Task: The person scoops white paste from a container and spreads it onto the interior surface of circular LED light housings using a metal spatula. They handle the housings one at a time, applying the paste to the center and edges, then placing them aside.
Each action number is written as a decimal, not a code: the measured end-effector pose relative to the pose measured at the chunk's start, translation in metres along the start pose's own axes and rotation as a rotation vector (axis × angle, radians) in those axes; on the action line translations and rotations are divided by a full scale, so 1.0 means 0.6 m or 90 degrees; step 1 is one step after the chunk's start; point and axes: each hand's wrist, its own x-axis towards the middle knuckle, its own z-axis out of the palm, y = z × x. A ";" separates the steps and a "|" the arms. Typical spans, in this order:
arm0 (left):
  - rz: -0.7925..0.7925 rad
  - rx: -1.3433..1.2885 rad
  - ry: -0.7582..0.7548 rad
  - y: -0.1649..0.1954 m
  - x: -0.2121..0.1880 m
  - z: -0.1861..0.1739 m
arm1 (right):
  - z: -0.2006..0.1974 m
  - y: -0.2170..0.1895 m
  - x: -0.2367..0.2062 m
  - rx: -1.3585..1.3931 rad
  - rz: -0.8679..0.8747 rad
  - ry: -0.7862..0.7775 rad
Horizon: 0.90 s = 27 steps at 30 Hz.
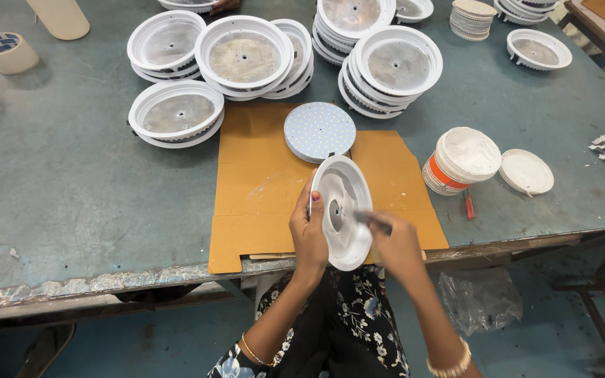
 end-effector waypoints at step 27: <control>0.047 0.011 -0.021 0.009 -0.053 -0.003 | 0.040 -0.023 0.104 -0.026 -0.009 0.127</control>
